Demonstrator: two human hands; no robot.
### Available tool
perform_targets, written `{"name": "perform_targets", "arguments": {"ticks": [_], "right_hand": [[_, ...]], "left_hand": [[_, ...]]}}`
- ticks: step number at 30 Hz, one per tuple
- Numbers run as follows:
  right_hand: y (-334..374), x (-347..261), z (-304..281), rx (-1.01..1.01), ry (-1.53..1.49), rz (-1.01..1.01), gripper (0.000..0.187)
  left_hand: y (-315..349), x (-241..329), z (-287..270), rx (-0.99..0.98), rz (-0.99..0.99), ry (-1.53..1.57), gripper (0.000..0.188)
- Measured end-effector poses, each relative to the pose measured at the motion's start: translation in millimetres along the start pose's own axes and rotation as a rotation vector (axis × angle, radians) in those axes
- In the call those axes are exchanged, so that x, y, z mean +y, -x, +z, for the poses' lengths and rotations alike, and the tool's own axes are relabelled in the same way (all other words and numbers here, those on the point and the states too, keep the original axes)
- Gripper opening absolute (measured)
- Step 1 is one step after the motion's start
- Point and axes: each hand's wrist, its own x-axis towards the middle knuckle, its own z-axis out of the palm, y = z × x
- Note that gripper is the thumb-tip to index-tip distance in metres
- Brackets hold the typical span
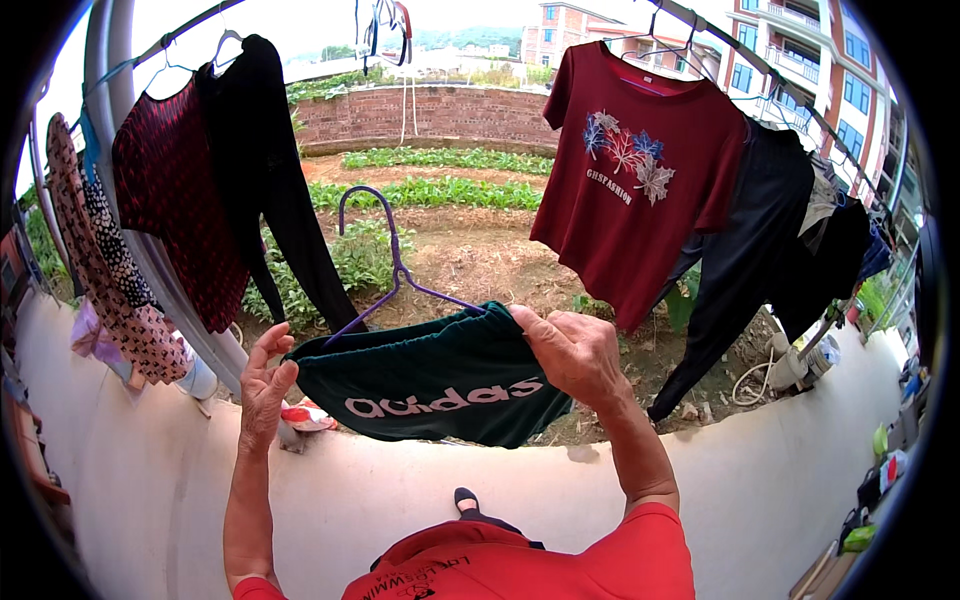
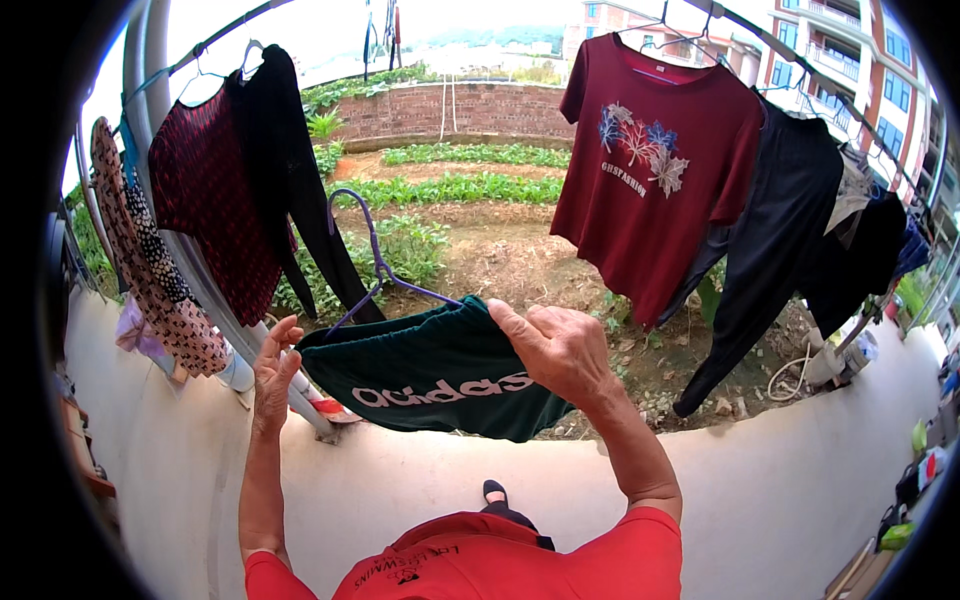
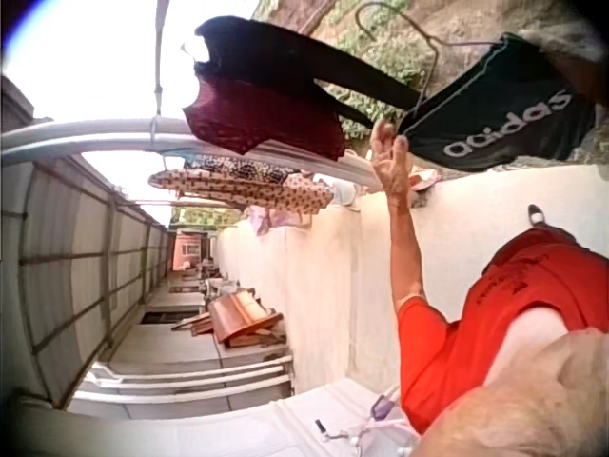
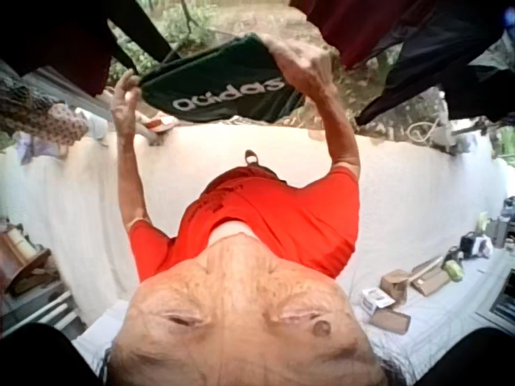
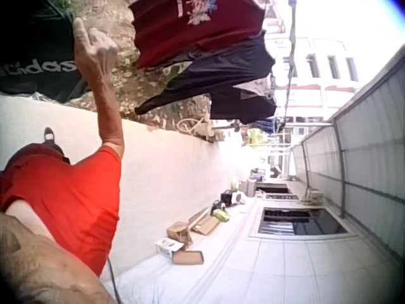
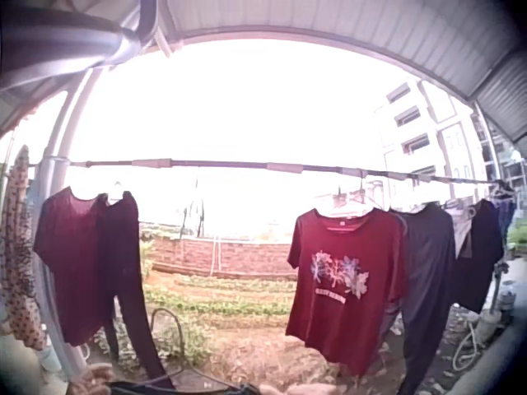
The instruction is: The person hangs wet clothes on a clothesline using hangers. They pick up items from a pink basin, place them on hangers, and hang them on the line. The person handles a green Adidas shirt, a beige garment, and a patterned cloth, placing each on a hanger and hanging it on the line.
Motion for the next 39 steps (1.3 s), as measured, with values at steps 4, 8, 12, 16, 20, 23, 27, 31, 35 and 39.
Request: {"name": "perform_targets", "arguments": {"ticks": [4, 8, 12, 16, 20, 23, 27, 31, 35, 39], "right_hand": [[-2.0, 26.1, -51.3, 0.079, 0.253, 0.01, 0.046], [-20.5, 55.2, -96.6, 0.06, 0.552, 0.133, 0.035], [-61.9, 86.7, -125.2, 0.169, 0.678, 0.298, 0.027], [-126.4, 114.6, -130.4, 0.219, 0.854, 0.385, 0.023], [-191.6, 141.1, -121.1, 0.203, 1.035, 0.442, 0.025], [-230.5, 155.1, -112.2, 0.179, 1.103, 0.476, 0.028], [-261.5, 185.1, -94.9, 0.189, 1.077, 0.477, 0.011], [-265.0, 195.4, -78.3, 0.149, 1.103, 0.51, 0.011], [-253.7, 190.2, -67.5, 0.074, 1.033, 0.596, 0.009], [-245.0, 184.6, -60.7, 0.1, 1.032, 0.585, 0.017]], "left_hand": [[-9.2, -9.4, 10.7, 0.127, -0.061, 0.051, 0.038], [-9.6, -20.4, 20.3, 0.139, -0.175, 0.132, 0.025], [-8.1, -31.4, 25.7, 0.105, -0.243, 0.139, 0.018], [-7.0, -40.7, 27.1, 0.105, -0.257, 0.152, 0.016], [-13.2, -53.6, 28.7, 0.115, -0.289, 0.172, 0.015], [-15.8, -62.7, 26.6, 0.163, -0.266, 0.171, 0.012], [-14.8, -75.7, 23.8, 0.237, -0.281, 0.211, 0.01], [-20.2, -68.4, 36.8, 0.265, -0.376, 0.266, 0.01], [-27.0, -91.4, 41.3, 0.287, -0.335, 0.259, 0.013], [-36.6, -94.4, 51.9, 0.262, -0.382, 0.251, 0.013]]}}
